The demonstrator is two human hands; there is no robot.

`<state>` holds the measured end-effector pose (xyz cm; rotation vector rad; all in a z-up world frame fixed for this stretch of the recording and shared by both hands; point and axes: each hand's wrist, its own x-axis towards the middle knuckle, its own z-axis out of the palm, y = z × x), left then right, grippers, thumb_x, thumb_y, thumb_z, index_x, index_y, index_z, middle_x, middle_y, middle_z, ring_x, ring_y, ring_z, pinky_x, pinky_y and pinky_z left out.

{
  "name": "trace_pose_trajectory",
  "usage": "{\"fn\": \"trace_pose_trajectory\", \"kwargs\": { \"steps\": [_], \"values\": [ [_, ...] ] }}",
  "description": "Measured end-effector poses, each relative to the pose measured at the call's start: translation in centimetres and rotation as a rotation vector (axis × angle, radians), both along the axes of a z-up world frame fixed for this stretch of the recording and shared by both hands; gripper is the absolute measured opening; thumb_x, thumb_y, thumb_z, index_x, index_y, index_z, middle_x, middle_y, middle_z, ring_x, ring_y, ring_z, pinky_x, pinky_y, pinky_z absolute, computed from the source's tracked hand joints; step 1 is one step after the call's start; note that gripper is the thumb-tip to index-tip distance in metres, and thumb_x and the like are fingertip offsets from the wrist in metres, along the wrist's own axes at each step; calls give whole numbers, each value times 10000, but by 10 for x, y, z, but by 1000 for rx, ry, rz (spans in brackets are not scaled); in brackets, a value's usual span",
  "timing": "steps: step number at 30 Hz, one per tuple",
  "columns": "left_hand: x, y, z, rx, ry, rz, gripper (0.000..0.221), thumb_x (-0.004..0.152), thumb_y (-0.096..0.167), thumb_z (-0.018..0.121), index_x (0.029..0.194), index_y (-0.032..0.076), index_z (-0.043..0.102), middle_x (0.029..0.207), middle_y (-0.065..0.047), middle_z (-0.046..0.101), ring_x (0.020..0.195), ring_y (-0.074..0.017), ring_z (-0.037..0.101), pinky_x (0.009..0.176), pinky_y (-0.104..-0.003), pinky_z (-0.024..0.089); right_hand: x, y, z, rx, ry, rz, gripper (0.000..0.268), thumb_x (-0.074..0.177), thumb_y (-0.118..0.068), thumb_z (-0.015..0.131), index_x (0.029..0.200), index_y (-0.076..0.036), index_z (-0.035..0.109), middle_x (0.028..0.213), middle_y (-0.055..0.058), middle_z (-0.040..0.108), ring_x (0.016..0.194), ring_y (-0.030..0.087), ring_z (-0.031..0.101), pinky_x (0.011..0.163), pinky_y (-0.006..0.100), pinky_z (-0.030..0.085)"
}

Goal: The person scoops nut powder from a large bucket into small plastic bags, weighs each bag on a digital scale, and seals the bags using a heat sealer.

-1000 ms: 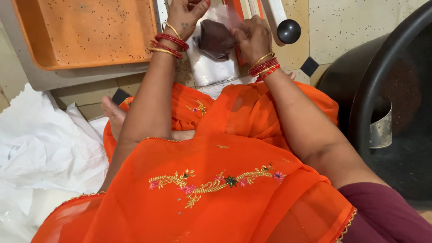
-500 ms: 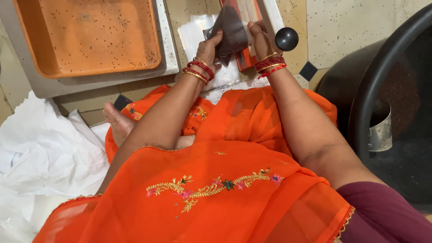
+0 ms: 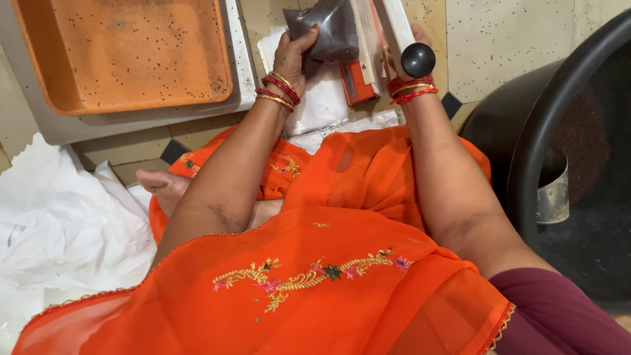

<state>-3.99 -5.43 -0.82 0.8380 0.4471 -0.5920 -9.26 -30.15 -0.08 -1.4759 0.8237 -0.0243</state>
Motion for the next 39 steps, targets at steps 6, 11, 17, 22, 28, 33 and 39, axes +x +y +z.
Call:
{"fn": "trace_pose_trajectory", "kwargs": {
  "steps": [6, 11, 17, 22, 28, 33, 39],
  "values": [
    [0, 0, 3, -50, -63, 35, 453, 848, 148, 787, 1197, 34, 521, 1143, -158, 668, 1021, -293, 715, 852, -404, 665, -3, -19, 72, 141, -471, -44, 284, 990, -277, 699, 1016, -2, 636, 941, 98, 662, 885, 200, 621, 786, 366, 548],
    [1, 1, 21, -43, 8, 21, 447, 841, 139, 764, 1169, 56, 471, 1114, -189, 666, 971, -333, 734, 827, -421, 667, -26, 36, 180, -514, -367, 696, 590, 983, -365, 645, 1432, 4, 542, 1426, 176, 553, 1340, 298, 524, 1005, 415, 538],
    [2, -1, 21, -5, -30, 8, 394, 864, 177, 716, 1154, 59, 477, 1142, -180, 640, 1024, -313, 706, 851, -420, 662, -18, 38, 65, -1059, -30, 667, 741, 1076, -458, 516, 1620, -16, 276, 1535, 293, 435, 1367, 475, 414, 1131, 548, 346],
    [10, 0, 7, 0, -55, 39, 423, 891, 295, 703, 1147, 36, 486, 1165, -196, 639, 1096, -317, 689, 931, -454, 652, -21, 50, 78, -986, 52, 491, 770, 1029, -607, 487, 1559, -60, 381, 1416, 233, 560, 1334, 414, 493, 1112, 516, 395],
    [5, 13, 49, -32, -156, -27, 535, 888, 472, 673, 1198, 37, 663, 1085, -147, 660, 997, -263, 677, 859, -409, 631, -21, 40, 62, -897, -45, 370, 775, 1002, -663, 453, 1491, -62, 482, 1294, 195, 671, 1251, 364, 588, 1060, 493, 443],
    [-3, 13, 67, -52, -231, -26, 505, 846, 426, 702, 1225, 97, 654, 1033, -175, 729, 906, -253, 705, 806, -360, 613, -21, 41, 58, -839, -73, 316, 758, 1015, -672, 409, 1451, -62, 522, 1227, 176, 720, 1175, 334, 663, 1014, 462, 500],
    [-2, 11, 52, -65, -213, -34, 504, 835, 430, 723, 1200, 84, 695, 1056, -128, 707, 857, -230, 670, 769, -357, 577, -21, 40, 59, -807, -69, 266, 746, 1002, -672, 423, 1408, -63, 563, 1214, 193, 726, 1141, 322, 702, 977, 433, 536]
  ]
}}
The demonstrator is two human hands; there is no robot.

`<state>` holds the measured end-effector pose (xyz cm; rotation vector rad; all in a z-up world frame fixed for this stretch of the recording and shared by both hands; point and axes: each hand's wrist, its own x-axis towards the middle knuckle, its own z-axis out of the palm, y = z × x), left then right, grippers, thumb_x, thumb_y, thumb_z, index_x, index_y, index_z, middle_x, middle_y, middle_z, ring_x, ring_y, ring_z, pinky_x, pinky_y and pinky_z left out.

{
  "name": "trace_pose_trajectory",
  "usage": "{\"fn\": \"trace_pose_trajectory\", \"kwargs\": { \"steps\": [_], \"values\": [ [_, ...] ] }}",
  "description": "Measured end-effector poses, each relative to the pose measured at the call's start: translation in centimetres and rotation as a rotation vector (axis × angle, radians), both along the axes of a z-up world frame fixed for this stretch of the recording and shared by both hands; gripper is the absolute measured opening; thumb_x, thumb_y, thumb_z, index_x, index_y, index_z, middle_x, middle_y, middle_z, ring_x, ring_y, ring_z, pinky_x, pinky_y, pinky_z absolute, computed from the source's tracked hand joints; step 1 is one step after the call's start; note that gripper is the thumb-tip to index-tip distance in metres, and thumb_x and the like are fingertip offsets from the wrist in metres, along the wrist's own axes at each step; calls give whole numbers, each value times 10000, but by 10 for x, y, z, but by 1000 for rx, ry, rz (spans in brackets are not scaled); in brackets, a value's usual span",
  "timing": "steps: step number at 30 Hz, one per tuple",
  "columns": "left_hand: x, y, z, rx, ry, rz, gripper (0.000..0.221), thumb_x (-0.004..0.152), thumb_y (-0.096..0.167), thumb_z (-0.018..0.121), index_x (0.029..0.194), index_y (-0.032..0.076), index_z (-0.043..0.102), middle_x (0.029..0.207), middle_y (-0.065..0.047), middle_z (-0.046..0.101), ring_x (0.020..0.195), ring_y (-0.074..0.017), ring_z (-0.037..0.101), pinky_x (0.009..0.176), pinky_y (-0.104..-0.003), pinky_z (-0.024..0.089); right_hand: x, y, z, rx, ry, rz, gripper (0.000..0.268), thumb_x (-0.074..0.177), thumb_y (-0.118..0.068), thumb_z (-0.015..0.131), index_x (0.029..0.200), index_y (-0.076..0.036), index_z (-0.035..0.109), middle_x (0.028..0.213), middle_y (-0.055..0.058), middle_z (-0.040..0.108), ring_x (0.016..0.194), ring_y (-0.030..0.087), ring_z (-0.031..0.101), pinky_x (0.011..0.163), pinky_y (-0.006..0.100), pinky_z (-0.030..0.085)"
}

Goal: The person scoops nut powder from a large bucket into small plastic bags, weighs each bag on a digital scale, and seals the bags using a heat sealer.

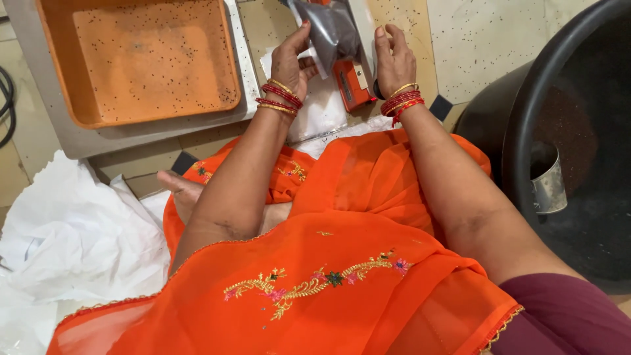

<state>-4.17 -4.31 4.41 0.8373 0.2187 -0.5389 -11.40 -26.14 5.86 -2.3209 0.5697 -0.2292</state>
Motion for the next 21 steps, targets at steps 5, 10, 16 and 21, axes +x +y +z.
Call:
{"fn": "trace_pose_trajectory", "kwargs": {
  "steps": [5, 10, 16, 21],
  "values": [
    [3, -3, -17, 61, 50, 21, 405, 820, 372, 762, 1067, 58, 699, 1046, -108, 710, 907, -230, 689, 799, -393, 593, 0, 0, -2, 24, 11, -4, 730, 993, -667, 417, 1402, -80, 562, 1213, 209, 715, 1122, 334, 703, 958, 438, 538],
    [5, -7, -35, 100, 53, 28, 388, 816, 304, 802, 1051, 16, 692, 1041, -143, 730, 942, -241, 697, 866, -369, 573, 0, 0, 0, 29, 16, -15, 710, 999, -662, 414, 1381, -89, 590, 1222, 207, 714, 1145, 338, 693, 970, 437, 526],
    [2, -5, -25, 55, 122, -7, 451, 786, 203, 839, 1109, -23, 621, 1045, -164, 737, 928, -238, 736, 847, -356, 616, 0, 0, 4, 24, 14, -28, 706, 996, -667, 405, 1355, -101, 626, 1210, 191, 731, 1149, 343, 692, 985, 440, 522],
    [3, -2, -16, 106, 89, -49, 528, 768, 209, 843, 1173, 0, 578, 1049, -147, 748, 906, -221, 766, 802, -302, 659, 8, -16, -1, -6, 15, 4, 703, 1021, -667, 364, 1406, -126, 592, 1226, 186, 728, 1163, 335, 688, 990, 449, 533]
  ]
}}
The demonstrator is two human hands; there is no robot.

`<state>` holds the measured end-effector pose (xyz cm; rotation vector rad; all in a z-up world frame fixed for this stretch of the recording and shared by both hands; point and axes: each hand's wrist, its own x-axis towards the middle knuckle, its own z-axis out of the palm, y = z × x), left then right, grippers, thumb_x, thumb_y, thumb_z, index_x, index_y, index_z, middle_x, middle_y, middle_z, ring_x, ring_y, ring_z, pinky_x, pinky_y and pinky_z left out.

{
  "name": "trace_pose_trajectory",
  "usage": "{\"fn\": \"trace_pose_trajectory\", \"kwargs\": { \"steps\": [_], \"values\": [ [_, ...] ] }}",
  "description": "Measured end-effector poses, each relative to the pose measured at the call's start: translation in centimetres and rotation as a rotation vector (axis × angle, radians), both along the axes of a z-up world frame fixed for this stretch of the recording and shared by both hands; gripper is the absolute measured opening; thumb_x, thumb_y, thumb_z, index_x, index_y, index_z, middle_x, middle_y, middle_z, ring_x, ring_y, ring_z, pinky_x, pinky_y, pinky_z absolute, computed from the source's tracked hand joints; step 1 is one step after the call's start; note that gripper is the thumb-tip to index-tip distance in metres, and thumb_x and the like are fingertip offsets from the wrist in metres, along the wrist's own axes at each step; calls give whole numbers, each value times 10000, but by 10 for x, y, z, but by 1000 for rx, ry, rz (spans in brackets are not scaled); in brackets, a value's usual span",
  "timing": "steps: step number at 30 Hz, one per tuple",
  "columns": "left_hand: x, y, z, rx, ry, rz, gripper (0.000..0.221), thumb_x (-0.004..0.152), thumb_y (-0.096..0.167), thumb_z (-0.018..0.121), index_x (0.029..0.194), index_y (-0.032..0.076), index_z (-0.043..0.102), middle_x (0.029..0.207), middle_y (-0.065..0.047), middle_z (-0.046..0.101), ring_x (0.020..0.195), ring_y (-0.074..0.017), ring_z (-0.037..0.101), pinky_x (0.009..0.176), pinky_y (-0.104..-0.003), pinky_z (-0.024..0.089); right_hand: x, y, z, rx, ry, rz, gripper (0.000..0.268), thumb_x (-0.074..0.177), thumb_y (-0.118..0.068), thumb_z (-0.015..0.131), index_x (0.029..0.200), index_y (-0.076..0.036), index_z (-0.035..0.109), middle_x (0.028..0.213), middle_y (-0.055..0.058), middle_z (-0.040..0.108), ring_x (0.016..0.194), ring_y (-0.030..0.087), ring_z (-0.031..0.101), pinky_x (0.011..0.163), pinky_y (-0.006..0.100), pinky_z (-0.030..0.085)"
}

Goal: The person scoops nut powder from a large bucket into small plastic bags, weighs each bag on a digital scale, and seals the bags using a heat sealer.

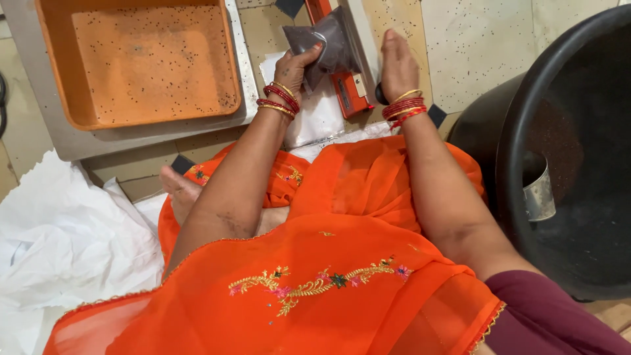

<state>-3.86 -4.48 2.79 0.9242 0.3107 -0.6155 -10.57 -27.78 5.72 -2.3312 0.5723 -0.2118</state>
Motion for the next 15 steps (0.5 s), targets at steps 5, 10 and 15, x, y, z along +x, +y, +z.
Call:
{"fn": "trace_pose_trajectory", "kwargs": {
  "steps": [5, 10, 15],
  "values": [
    [-5, -1, 9, -122, -18, 29, 470, 803, 152, 826, 1170, 28, 561, 1061, -106, 736, 918, -195, 762, 813, -316, 683, -3, 10, 72, -77, -231, 46, 611, 1058, -557, 481, 1459, -106, 571, 1328, 173, 685, 1236, 324, 683, 1000, 432, 553],
    [-1, -7, -12, -30, -10, -10, 377, 862, 124, 781, 1157, 36, 564, 952, -110, 710, 772, -226, 708, 598, -349, 576, -33, 113, 113, -300, -478, 363, 437, 1040, -223, 671, 1428, -62, 552, 1377, 169, 629, 1345, 373, 576, 1155, 459, 489],
    [15, -6, -40, 75, -102, 24, 293, 888, 72, 780, 1120, -11, 623, 985, -133, 744, 810, -228, 762, 729, -349, 687, -36, 155, 82, -141, -387, 601, 480, 1007, -229, 722, 1406, -30, 545, 1345, 188, 605, 1290, 406, 552, 1157, 506, 413]
  ]
}}
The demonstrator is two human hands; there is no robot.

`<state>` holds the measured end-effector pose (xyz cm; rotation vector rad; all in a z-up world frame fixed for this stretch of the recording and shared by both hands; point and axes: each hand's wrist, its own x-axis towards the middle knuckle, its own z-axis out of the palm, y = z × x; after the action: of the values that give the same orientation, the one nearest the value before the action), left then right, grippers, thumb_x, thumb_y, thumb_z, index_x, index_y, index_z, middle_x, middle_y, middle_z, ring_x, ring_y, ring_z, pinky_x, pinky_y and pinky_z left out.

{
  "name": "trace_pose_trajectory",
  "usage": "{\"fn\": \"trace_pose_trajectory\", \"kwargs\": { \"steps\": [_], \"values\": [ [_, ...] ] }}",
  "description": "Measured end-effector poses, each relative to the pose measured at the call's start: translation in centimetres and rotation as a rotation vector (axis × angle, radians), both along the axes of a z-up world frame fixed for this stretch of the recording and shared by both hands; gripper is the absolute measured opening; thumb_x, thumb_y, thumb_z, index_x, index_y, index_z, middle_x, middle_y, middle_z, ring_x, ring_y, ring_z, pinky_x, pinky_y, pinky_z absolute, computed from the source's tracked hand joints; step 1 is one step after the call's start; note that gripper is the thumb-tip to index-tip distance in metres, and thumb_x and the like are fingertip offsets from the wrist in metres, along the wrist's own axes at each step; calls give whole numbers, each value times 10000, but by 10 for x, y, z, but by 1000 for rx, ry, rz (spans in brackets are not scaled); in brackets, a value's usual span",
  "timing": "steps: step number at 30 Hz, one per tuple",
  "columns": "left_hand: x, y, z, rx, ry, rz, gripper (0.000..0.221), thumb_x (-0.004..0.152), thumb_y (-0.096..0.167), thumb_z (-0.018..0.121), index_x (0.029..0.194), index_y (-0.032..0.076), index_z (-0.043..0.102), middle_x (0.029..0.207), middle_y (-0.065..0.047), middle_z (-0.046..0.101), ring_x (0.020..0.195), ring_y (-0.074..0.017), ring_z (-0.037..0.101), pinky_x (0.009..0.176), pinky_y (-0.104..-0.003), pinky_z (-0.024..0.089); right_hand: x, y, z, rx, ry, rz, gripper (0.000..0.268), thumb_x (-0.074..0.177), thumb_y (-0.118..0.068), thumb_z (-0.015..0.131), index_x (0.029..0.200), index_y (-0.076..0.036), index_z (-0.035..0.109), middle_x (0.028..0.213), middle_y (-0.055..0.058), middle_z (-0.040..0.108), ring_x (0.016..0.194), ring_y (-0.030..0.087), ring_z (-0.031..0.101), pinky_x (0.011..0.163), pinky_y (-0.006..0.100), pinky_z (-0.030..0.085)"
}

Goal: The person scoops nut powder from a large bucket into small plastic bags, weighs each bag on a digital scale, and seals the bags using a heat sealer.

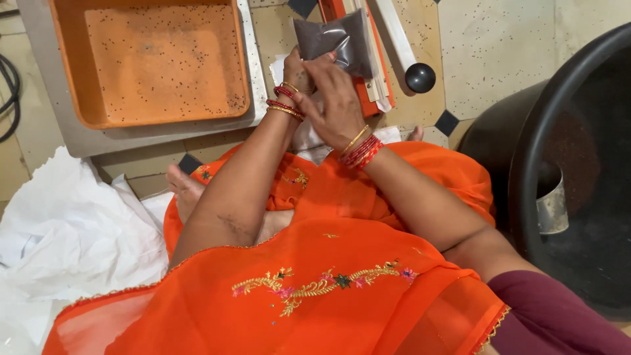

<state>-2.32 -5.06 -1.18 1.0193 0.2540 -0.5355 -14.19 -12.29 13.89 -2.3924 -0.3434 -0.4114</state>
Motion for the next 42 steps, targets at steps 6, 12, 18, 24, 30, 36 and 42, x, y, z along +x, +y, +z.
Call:
{"fn": "trace_pose_trajectory", "kwargs": {
  "steps": [6, 12, 18, 24, 30, 36, 42],
  "values": [
    [10, 18, 57, 252, -155, 23, 435, 751, 36, 837, 1115, -13, 602, 939, -141, 752, 770, -225, 768, 702, -319, 674, 19, -31, -39, 35, 9, -166, 479, 1081, -303, 655, 1472, -65, 516, 1416, 181, 581, 1335, 361, 557, 1136, 463, 484],
    [-4, 35, 142, 816, -388, -144, 455, 753, 113, 784, 1171, 95, 605, 955, -111, 778, 725, -207, 794, 637, -314, 633, 41, -60, -102, 952, 734, -370, 624, 988, -494, 540, 1508, -187, 385, 1353, 34, 609, 1170, 224, 571, 959, 402, 490],
    [-17, 40, 142, 982, -888, -560, 382, 915, 359, 790, 1178, 90, 724, 906, -134, 782, 783, -248, 749, 729, -389, 592, 22, -45, -100, 1910, 941, 48, 604, 995, -662, 434, 1261, -139, 574, 1191, 74, 638, 1077, 274, 670, 951, 536, 577],
    [17, 72, 122, 636, -709, -131, 283, 985, 221, 684, 1174, 12, 702, 965, -86, 811, 822, -113, 779, 693, -274, 631, 27, -43, -132, 2128, 1137, -200, 443, 1072, -543, 458, 1149, -124, 580, 1053, 90, 642, 918, 303, 670, 913, 555, 588],
    [41, 84, 106, 192, -326, 269, 182, 988, 124, 647, 1109, -11, 662, 852, -111, 757, 629, -117, 676, 544, -255, 571, 84, -28, 5, 2184, 985, -370, 704, 953, -699, 441, 1310, -110, 587, 1115, 136, 656, 963, 285, 631, 834, 483, 544],
    [42, 95, 103, 220, -275, 339, 151, 988, 127, 623, 1075, 8, 654, 875, -96, 765, 621, -112, 681, 538, -227, 561, 117, -27, 101, 1735, 487, 439, 844, 950, -732, 466, 1611, -229, 315, 1633, 72, 444, 1489, 248, 445, 1164, 461, 424],
    [49, 92, 86, 204, -173, 329, 63, 962, 93, 626, 975, 44, 663, 795, -95, 778, 516, -115, 666, 446, -249, 551, 48, -27, -11, 992, 939, 62, 594, 987, -490, 598, 1426, -90, 575, 1287, 85, 708, 1246, 210, 638, 1043, 372, 506]
  ]
}}
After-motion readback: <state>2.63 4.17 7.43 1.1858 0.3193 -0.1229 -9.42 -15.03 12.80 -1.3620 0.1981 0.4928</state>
